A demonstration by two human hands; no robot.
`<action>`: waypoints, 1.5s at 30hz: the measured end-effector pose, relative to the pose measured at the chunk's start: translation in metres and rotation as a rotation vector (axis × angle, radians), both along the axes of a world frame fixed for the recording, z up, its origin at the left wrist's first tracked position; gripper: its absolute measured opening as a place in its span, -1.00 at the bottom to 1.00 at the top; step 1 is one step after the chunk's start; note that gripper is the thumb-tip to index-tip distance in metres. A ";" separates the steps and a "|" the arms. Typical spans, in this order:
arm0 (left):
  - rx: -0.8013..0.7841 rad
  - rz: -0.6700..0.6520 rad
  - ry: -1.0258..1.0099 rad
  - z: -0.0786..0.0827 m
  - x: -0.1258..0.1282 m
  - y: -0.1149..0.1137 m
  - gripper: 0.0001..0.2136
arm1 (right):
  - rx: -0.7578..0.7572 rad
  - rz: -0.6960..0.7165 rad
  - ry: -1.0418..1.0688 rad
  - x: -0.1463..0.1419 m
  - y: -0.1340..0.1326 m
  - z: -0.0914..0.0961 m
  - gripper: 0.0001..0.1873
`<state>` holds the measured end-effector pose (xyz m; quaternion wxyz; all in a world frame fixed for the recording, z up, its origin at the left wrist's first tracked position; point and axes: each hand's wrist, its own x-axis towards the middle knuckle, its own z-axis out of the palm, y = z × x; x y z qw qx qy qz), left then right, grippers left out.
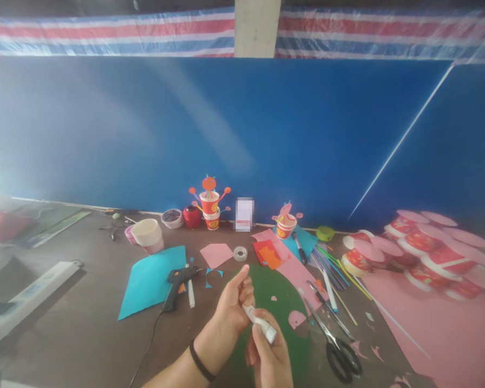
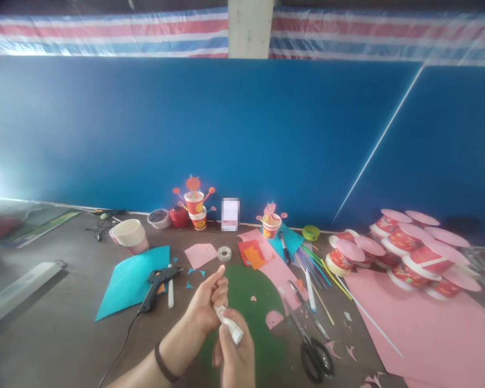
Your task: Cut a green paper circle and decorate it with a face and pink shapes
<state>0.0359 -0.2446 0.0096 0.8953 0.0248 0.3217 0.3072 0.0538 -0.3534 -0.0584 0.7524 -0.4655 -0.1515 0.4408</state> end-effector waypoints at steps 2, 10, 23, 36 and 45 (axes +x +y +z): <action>0.012 0.012 0.003 -0.004 0.002 0.000 -0.67 | 0.013 0.008 0.007 0.003 -0.001 -0.001 -0.59; 0.160 0.195 0.034 -0.010 0.010 -0.004 -0.74 | -0.030 -0.075 0.152 0.031 -0.002 0.021 -0.59; 0.437 0.232 0.090 -0.014 0.008 -0.022 -0.71 | -0.008 0.015 0.384 0.015 0.007 0.016 -0.78; -0.024 0.126 -0.017 0.013 0.003 -0.013 -0.61 | 0.023 -0.090 -0.066 0.010 -0.009 0.014 -0.72; -0.105 0.016 -0.065 0.022 -0.001 -0.014 -0.60 | -0.057 -0.076 -0.470 0.020 -0.024 0.014 -0.75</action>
